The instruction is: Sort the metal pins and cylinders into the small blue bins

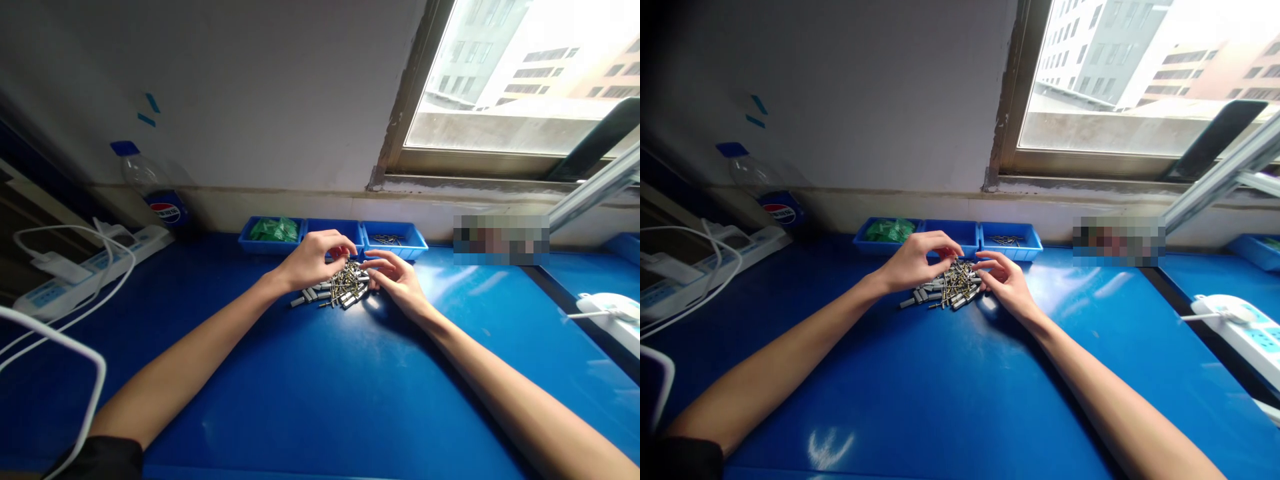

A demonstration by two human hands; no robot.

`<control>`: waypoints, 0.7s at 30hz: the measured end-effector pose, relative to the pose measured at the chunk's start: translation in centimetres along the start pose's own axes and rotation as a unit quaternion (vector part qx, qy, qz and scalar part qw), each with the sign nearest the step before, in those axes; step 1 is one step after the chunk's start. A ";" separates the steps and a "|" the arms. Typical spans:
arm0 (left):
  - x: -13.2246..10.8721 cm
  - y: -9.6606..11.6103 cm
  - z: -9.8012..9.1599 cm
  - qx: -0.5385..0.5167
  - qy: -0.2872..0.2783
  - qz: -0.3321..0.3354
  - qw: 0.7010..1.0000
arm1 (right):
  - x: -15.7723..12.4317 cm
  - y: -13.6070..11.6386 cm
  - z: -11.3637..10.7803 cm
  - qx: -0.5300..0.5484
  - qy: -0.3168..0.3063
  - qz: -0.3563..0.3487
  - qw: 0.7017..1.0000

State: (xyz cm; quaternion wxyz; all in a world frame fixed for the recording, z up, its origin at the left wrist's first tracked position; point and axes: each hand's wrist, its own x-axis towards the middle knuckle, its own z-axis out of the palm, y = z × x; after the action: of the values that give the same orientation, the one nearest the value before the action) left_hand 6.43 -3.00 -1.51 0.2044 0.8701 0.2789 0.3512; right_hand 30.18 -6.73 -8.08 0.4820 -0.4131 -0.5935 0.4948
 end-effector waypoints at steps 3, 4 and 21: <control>0.0 0.0 0.1 -0.080 0.014 -0.035 0.996 | 0.0 -0.1 0.1 -0.004 -0.015 0.017 1.000; 0.0 0.0 0.2 -0.109 0.013 -0.047 0.993 | 0.0 -0.1 0.1 -0.004 -0.019 0.024 1.000; -0.6 -1.0 2.1 -0.175 -0.030 -0.126 0.976 | 0.1 -0.7 -0.2 0.018 -0.028 0.067 0.997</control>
State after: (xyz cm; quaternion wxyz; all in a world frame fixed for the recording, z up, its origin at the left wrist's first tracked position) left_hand 7.28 -2.91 -3.81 0.4045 0.7889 0.3139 0.3398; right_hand 30.32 -6.74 -7.34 0.4386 -0.4291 -0.5686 0.5479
